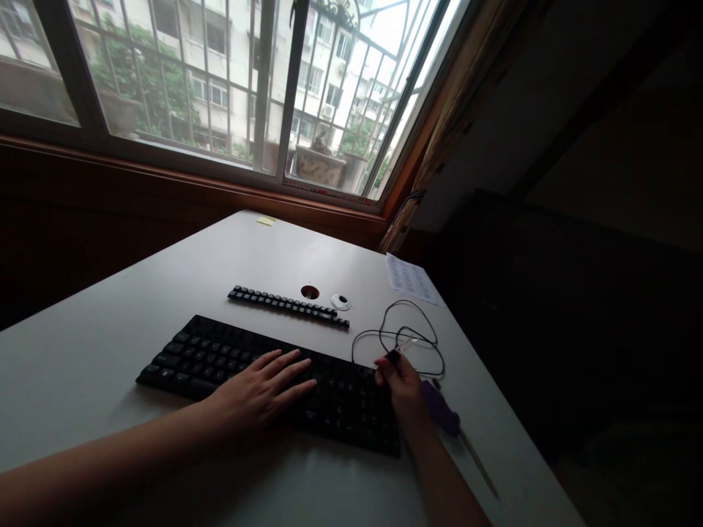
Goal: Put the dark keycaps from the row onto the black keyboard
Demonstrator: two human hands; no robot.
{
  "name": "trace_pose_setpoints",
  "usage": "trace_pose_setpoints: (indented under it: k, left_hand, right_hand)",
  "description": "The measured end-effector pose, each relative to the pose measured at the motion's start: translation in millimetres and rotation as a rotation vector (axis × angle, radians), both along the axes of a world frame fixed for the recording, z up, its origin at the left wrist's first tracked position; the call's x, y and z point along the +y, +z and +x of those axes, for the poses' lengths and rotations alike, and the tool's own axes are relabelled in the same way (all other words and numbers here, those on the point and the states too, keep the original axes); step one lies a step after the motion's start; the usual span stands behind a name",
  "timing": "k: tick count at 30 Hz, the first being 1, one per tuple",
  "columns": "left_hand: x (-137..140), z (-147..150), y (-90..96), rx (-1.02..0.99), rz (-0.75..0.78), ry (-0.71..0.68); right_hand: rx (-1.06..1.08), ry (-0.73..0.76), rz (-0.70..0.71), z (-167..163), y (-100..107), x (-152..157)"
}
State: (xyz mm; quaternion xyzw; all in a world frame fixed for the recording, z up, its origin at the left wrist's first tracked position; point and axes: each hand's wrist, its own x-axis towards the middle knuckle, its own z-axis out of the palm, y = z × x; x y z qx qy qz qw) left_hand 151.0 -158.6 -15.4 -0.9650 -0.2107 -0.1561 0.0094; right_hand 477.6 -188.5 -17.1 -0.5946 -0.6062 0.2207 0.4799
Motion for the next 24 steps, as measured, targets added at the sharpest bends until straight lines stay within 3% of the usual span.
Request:
trace_pose_setpoints:
  k: [2,6,12,19,24]
  left_hand:
    - [-0.4,-0.9,0.5,-0.001,-0.003,0.001]
    - [-0.4,-1.1,4.6,-0.008,-0.037,-0.009]
    - [1.1,3.5,17.0,-0.224,-0.239,-0.020]
    - [-1.7,9.0,29.4,-0.539,-0.698,-0.006]
    - [-2.6,16.7,28.0,-0.731,-1.247,0.001]
  right_hand:
    - [0.080,-0.034,-0.015,1.8,-2.6,1.2]
    - [0.038,-0.003,0.005,2.3,1.4,2.8]
    - [0.111,0.084,0.023,-15.4,22.5,-3.8]
    - [0.196,0.293,0.046,-59.9,37.8,-14.7]
    - [0.236,0.380,0.069,-77.3,38.2,-17.7]
